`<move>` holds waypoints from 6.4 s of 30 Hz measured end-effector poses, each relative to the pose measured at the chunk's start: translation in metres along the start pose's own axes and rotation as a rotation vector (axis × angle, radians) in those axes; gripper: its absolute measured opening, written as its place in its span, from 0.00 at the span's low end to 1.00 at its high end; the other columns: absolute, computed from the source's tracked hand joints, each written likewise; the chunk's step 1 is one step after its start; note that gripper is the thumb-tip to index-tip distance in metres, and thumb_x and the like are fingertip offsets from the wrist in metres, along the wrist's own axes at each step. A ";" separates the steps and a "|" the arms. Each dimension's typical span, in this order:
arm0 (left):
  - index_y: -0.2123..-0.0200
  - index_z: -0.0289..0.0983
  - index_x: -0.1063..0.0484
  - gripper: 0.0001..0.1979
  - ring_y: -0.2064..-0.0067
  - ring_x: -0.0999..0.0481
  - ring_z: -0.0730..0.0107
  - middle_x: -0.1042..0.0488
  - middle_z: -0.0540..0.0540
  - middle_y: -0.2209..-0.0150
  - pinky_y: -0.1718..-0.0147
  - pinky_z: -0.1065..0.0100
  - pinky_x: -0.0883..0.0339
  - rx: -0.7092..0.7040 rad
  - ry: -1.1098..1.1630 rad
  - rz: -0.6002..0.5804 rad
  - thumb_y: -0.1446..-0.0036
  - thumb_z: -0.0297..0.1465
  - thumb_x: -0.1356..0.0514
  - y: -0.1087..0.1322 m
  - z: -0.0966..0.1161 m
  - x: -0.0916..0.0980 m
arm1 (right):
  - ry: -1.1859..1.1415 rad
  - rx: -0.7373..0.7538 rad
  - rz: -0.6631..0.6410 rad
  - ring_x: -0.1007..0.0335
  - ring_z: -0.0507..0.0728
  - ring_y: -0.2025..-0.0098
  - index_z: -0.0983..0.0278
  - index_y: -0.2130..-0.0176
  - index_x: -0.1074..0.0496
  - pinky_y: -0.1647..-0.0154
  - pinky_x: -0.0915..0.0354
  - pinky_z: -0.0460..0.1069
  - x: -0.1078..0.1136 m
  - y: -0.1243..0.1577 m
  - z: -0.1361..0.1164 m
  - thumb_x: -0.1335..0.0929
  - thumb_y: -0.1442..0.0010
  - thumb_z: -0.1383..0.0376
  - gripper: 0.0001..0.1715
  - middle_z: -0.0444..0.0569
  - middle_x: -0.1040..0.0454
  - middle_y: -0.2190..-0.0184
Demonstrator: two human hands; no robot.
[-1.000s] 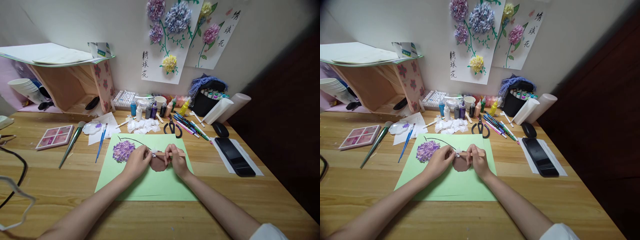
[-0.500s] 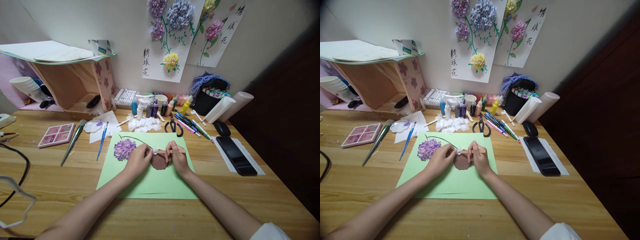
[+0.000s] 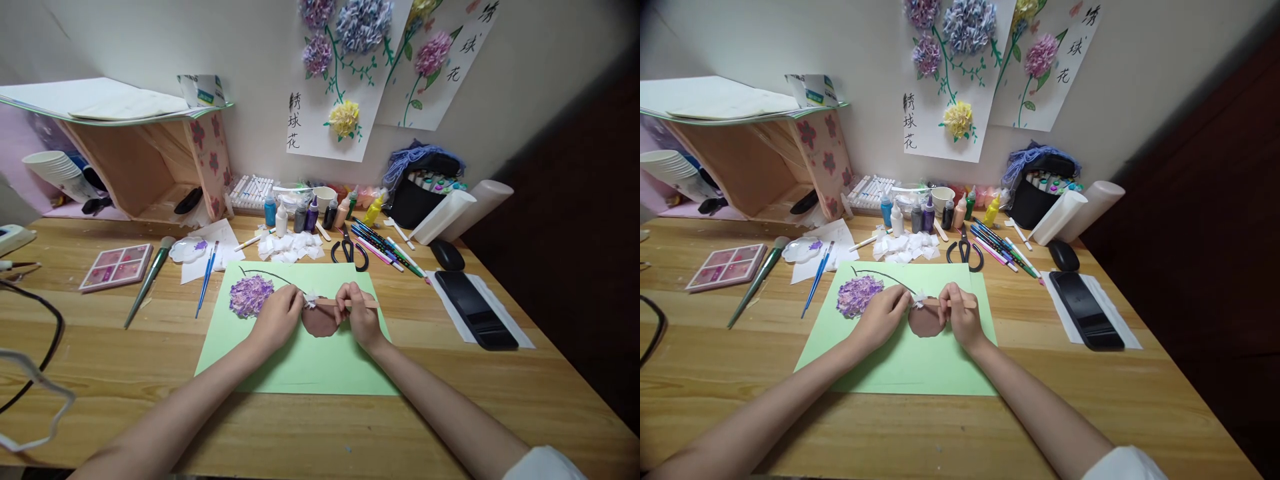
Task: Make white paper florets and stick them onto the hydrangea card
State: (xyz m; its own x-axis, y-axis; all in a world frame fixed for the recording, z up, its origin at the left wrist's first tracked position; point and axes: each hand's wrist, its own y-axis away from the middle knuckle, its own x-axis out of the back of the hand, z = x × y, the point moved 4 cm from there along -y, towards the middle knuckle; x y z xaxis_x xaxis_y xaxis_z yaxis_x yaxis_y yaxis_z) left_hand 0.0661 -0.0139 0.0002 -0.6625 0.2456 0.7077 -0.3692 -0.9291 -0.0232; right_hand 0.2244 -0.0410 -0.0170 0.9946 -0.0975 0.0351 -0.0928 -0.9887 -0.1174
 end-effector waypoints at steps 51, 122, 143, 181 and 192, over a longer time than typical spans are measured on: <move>0.61 0.34 0.31 0.20 0.68 0.25 0.70 0.24 0.47 0.71 0.66 0.68 0.33 -0.074 0.551 -0.180 0.58 0.35 0.33 -0.061 0.000 0.085 | -0.057 0.081 0.133 0.44 0.48 0.86 0.63 0.82 0.40 0.83 0.48 0.45 0.007 -0.002 -0.003 0.46 0.38 0.49 0.30 0.41 0.40 0.89; 0.62 0.36 0.30 0.16 0.69 0.26 0.69 0.24 0.49 0.69 0.74 0.72 0.37 -0.106 0.048 -0.376 0.58 0.23 0.44 -0.034 0.001 0.016 | 0.334 0.505 -0.192 0.45 0.52 0.81 0.60 0.80 0.39 0.77 0.44 0.48 -0.009 0.016 -0.018 0.49 0.36 0.58 0.27 0.43 0.39 0.85; 0.62 0.35 0.30 0.14 0.69 0.25 0.68 0.23 0.46 0.68 0.73 0.71 0.35 -0.076 0.121 -0.420 0.56 0.27 0.41 -0.035 0.001 0.014 | 0.381 0.580 -0.214 0.44 0.51 0.80 0.61 0.79 0.41 0.76 0.45 0.48 -0.010 0.017 -0.022 0.49 0.35 0.63 0.23 0.43 0.40 0.83; 0.64 0.33 0.28 0.11 0.68 0.24 0.68 0.23 0.44 0.69 0.72 0.72 0.35 0.003 0.222 -0.510 0.54 0.28 0.41 -0.035 -0.002 0.012 | 0.377 0.537 -0.130 0.43 0.50 0.80 0.62 0.79 0.42 0.75 0.44 0.47 -0.007 0.013 -0.022 0.48 0.34 0.64 0.24 0.42 0.40 0.84; 0.64 0.36 0.30 0.09 0.68 0.25 0.69 0.24 0.48 0.71 0.69 0.71 0.33 -0.126 0.211 -0.283 0.52 0.27 0.43 -0.036 -0.001 0.007 | 0.376 0.474 -0.078 0.43 0.50 0.80 0.62 0.80 0.42 0.76 0.45 0.47 -0.005 0.012 -0.022 0.48 0.35 0.64 0.24 0.43 0.40 0.84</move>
State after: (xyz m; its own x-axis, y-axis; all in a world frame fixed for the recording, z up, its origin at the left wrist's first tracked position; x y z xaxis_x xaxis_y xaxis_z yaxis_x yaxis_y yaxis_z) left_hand 0.0740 0.0218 0.0050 -0.6374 0.5517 0.5379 -0.6257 -0.7780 0.0565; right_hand 0.2170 -0.0551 0.0037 0.9052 -0.1455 0.3994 0.0964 -0.8448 -0.5263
